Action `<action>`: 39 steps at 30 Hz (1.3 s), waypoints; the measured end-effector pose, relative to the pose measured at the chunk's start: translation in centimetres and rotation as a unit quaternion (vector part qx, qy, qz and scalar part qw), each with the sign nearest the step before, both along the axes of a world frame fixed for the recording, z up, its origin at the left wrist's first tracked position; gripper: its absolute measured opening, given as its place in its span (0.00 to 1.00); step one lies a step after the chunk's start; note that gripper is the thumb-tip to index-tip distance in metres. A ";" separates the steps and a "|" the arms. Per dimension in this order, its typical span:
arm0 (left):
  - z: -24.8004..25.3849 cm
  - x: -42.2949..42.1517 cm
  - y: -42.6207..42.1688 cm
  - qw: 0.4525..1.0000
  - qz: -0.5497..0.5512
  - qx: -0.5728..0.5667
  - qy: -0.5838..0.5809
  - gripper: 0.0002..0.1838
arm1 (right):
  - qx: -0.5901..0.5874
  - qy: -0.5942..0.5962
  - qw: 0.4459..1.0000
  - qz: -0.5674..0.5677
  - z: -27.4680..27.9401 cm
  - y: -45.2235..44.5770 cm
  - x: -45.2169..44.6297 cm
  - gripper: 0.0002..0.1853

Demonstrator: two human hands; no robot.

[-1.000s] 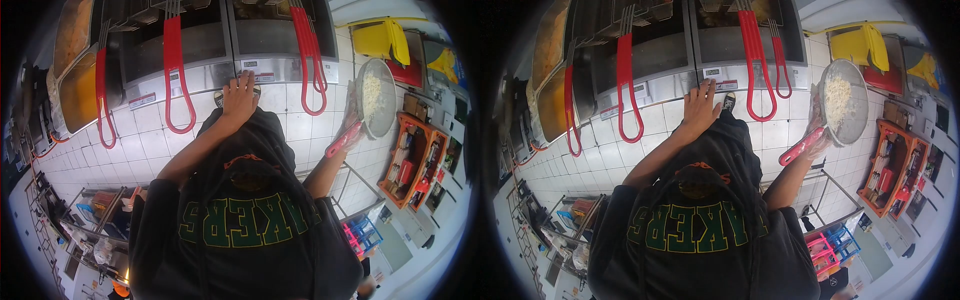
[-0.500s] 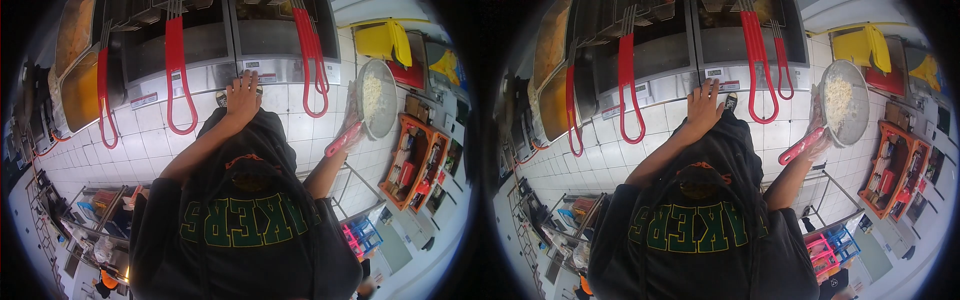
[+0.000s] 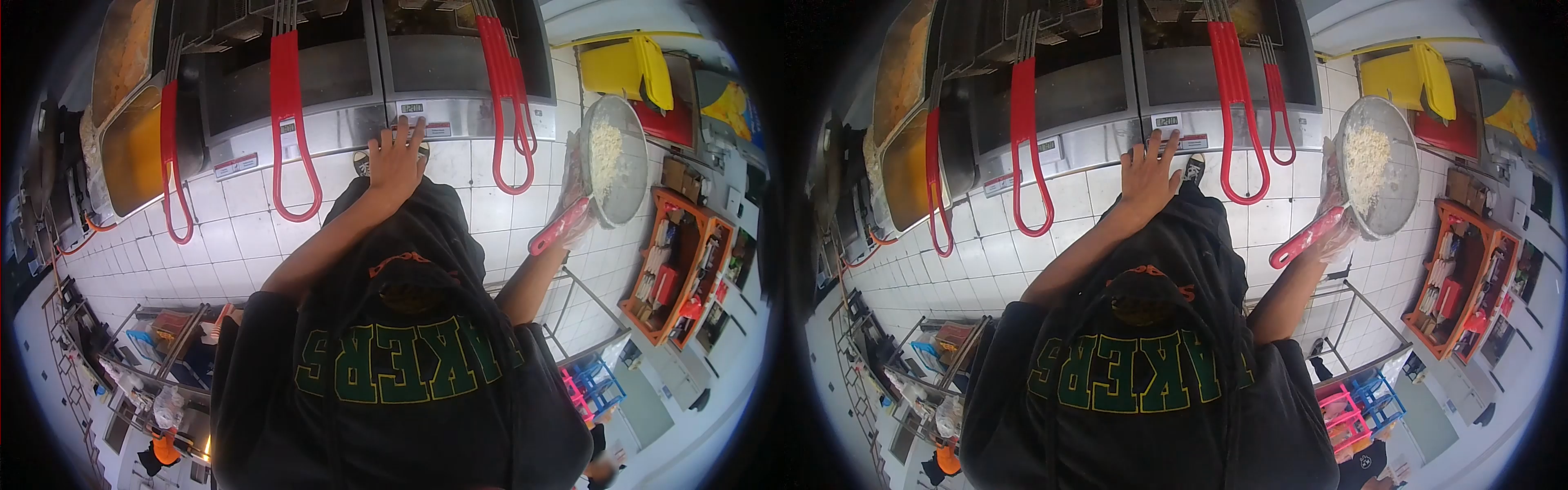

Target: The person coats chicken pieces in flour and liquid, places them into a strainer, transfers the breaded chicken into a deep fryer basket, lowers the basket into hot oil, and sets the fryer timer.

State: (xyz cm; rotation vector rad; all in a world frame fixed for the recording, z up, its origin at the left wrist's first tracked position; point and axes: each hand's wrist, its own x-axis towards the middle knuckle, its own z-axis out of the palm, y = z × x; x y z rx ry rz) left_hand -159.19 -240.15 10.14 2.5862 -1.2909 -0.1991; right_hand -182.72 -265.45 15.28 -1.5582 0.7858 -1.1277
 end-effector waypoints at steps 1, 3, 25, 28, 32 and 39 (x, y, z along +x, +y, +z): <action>0.2 -0.1 0.1 1.000 -0.002 0.000 0.000 0.41 | -0.001 0.001 1.000 -0.002 0.0 0.0 -0.1 0.34; 0.6 -0.2 0.1 1.000 -0.007 0.003 0.011 0.43 | -0.001 0.001 1.000 -0.004 0.1 0.0 0.1 0.34; -0.7 -0.1 -0.9 0.999 0.001 -0.041 0.022 0.41 | -0.014 0.025 0.999 -0.018 0.6 1.0 -0.5 0.35; -0.6 -0.2 -1.3 0.999 0.005 -0.040 0.013 0.39 | -0.017 0.030 0.999 -0.021 0.5 1.0 -0.6 0.36; -0.6 -0.1 -1.8 1.000 0.010 -0.023 0.007 0.36 | -0.019 0.039 0.999 -0.023 0.5 0.6 -0.8 0.36; 0.5 -0.3 -2.3 0.998 0.024 0.013 0.059 0.38 | -0.025 0.045 0.998 -0.023 0.3 0.1 -0.9 0.37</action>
